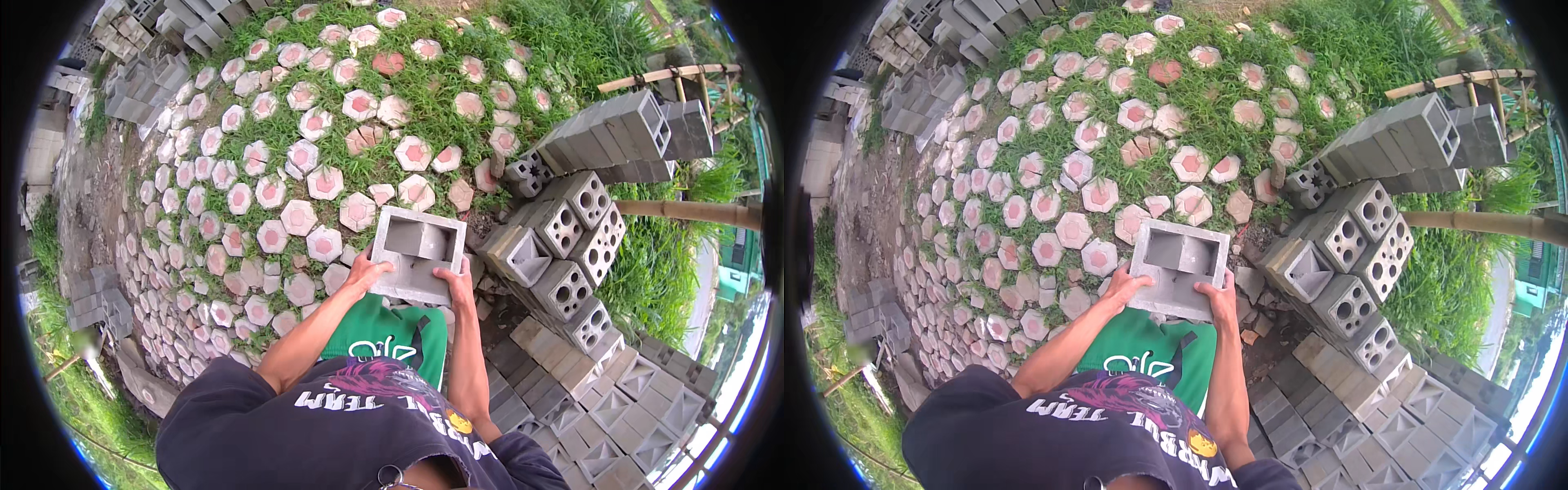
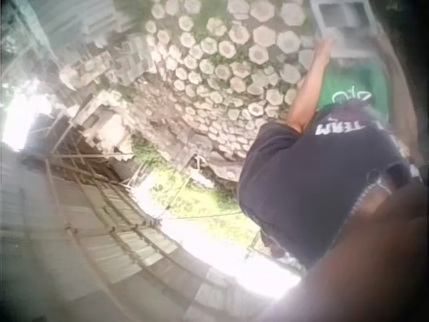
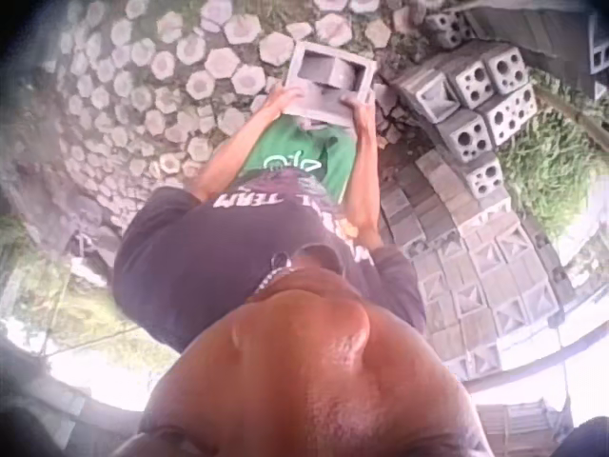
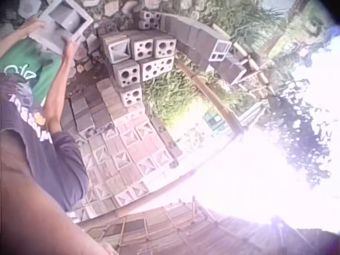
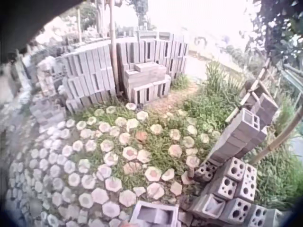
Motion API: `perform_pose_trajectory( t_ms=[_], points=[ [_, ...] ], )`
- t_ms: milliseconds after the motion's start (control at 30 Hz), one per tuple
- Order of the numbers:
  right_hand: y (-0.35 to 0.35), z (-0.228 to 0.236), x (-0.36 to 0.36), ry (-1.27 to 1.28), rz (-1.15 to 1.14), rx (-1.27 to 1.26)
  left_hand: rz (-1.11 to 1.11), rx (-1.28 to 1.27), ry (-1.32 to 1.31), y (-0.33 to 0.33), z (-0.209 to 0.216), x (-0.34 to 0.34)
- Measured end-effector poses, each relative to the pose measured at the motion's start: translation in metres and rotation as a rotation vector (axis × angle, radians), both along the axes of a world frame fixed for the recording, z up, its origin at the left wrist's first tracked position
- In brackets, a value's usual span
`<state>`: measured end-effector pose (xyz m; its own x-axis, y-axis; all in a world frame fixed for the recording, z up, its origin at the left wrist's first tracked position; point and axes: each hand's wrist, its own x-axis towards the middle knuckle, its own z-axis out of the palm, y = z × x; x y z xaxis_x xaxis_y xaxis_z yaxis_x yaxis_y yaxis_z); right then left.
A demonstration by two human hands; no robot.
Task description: The person picks up concrete vent blocks from the ground and stacks them one by one on top of existing piles.
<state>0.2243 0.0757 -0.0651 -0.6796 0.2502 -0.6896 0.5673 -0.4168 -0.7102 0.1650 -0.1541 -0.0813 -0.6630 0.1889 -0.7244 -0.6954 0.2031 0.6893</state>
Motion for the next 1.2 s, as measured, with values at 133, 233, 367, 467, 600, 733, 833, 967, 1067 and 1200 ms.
perform_pose_trajectory(
  t_ms=[133,233,367,467,600,733,833,967,1067,1200],
  points=[
    [0.005,0.020,-0.077,0.033,0.208,0.019,0.281,0.115,-0.002,-0.001,0.043,-0.030],
    [-0.001,0.034,-0.120,0.068,0.307,0.007,0.421,0.069,0.052,-0.003,0.059,-0.046],
    [-0.003,0.049,-0.161,0.032,0.425,-0.030,0.574,0.069,0.057,0.001,0.052,-0.055],
    [0.004,0.044,-0.196,-0.005,0.565,-0.055,0.625,-0.058,0.077,0.013,0.041,-0.060],
    [0.019,0.033,-0.240,0.019,0.629,-0.086,0.741,-0.105,0.069,0.035,0.039,-0.080],
    [0.015,0.049,-0.292,0.027,0.813,-0.043,0.858,-0.179,0.108,0.044,0.048,-0.105],
    [0.001,0.062,-0.324,0.040,0.868,-0.030,0.928,-0.172,0.051,0.038,0.051,-0.125],
    [-0.028,0.065,-0.369,0.086,0.913,-0.053,1.026,-0.144,0.134,0.019,0.081,-0.159],
    [-0.062,0.052,-0.398,0.125,0.982,-0.040,1.076,-0.144,0.150,-0.006,0.061,-0.176],
    [-0.124,0.056,-0.431,0.178,1.020,-0.085,1.052,-0.264,0.098,-0.060,0.030,-0.211]
  ],
)
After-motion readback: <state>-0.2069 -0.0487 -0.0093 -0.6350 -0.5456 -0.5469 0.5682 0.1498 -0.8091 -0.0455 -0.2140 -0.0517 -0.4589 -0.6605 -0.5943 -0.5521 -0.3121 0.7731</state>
